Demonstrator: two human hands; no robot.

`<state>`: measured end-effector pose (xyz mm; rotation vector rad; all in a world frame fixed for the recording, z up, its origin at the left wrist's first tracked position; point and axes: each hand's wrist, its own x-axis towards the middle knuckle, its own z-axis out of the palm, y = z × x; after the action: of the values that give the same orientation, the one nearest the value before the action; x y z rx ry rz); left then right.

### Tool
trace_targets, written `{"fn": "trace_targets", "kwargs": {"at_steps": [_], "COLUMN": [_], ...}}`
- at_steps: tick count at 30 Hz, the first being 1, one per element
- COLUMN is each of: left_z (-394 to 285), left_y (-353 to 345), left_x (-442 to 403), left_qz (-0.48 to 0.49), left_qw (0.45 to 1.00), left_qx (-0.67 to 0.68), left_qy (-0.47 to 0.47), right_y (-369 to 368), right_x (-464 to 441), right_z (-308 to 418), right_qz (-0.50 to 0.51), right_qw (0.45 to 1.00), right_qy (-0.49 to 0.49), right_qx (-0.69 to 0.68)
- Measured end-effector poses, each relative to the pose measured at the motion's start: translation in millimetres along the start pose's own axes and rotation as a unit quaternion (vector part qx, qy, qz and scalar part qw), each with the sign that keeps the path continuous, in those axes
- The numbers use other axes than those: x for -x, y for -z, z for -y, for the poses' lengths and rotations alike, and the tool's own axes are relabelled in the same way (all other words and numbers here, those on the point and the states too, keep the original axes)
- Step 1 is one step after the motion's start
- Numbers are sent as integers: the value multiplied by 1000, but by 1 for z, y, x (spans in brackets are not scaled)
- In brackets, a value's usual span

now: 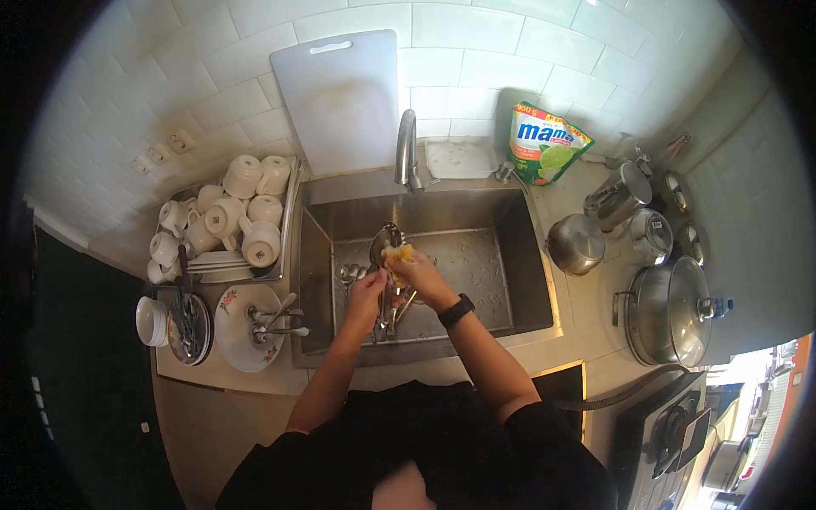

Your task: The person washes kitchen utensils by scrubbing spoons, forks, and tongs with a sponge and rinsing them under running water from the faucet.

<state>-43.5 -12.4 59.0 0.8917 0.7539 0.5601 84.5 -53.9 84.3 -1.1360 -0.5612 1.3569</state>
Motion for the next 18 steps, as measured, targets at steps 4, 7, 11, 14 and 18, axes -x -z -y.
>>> {"fn": "trace_targets", "kwargs": {"at_steps": [4,7,11,14,18], "left_z": [-9,-14,-22,-20,-18], "left_y": [2,5,10,10,1], "left_x": [2,2,5,4,9], "left_qz": [-55,-96,-100,-63,-3], "left_qw": [996,988,976,971,972], "left_qx": [-72,-122,-185,-225,-222], "left_qy": [13,-20,-58,-59,-79], "right_y": [-4,1,11,3,8], "right_x": [3,5,1,6,0], "right_z": [-4,-9,-10,13,21], "right_qz": [22,37,-8,-15,23], "right_qw": [999,997,999,994,980], "right_qy": [12,9,40,108,146], "right_qx": [48,65,13,8,136]}}
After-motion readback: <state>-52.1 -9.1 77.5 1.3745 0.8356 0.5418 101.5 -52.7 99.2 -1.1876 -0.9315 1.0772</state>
